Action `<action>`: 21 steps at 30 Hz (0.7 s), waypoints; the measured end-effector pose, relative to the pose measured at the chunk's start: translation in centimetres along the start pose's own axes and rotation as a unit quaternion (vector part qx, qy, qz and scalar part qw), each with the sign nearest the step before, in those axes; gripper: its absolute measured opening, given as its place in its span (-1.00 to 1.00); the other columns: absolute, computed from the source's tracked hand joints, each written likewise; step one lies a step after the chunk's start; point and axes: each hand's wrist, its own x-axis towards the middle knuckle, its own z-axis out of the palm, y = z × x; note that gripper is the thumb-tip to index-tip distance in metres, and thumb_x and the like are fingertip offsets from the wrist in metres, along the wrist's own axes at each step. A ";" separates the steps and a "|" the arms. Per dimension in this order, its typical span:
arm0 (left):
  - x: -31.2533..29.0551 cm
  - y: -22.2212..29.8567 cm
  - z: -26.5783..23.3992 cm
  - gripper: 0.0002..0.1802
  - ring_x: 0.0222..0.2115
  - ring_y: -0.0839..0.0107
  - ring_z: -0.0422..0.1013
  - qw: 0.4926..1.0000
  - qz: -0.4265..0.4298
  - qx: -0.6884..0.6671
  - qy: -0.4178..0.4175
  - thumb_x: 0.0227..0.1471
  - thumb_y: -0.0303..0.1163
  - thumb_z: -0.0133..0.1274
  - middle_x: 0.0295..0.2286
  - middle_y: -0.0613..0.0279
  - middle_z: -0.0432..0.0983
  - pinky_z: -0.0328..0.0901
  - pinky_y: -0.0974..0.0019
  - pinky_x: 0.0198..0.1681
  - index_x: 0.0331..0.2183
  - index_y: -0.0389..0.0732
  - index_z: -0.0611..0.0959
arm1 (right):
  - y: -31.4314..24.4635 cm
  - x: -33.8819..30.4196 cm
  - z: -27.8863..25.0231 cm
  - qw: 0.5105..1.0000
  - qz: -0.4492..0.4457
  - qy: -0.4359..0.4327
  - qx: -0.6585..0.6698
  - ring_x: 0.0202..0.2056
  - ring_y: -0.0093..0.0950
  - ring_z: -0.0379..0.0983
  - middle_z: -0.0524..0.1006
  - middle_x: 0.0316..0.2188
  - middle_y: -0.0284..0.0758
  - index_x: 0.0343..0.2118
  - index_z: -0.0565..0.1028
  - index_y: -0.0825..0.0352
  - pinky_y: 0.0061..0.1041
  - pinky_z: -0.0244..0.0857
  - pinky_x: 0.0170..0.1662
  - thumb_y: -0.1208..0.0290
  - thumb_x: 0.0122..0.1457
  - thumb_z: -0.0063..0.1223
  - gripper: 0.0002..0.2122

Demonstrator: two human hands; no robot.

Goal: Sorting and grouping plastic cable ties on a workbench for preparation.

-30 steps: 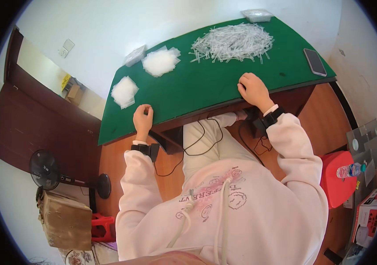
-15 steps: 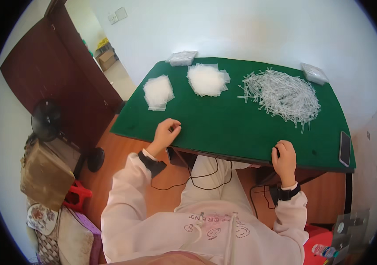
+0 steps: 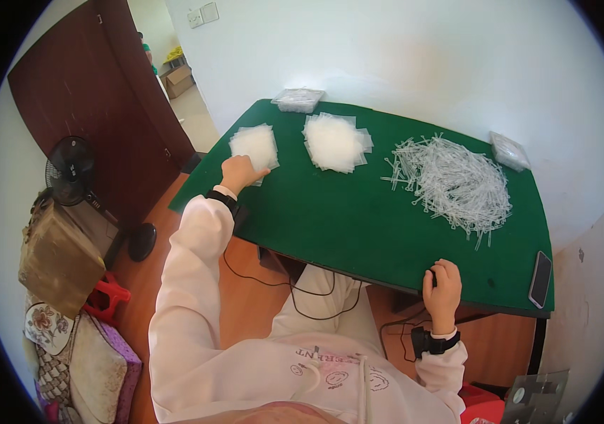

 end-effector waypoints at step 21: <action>1.4 0.0 1.6 -0.25 -0.07 0.04 0.22 0.966 0.239 -0.094 0.039 -0.42 -0.36 0.19 -0.11 -0.04 0.28 0.16 0.09 -0.03 -0.04 -0.12 0.35 | 1.7 5.3 -4.1 0.968 -0.026 -0.244 0.049 -0.38 -0.25 0.39 0.46 -0.47 -0.23 -0.48 0.45 0.34 -0.36 0.28 -0.33 0.35 -0.14 0.12 -0.81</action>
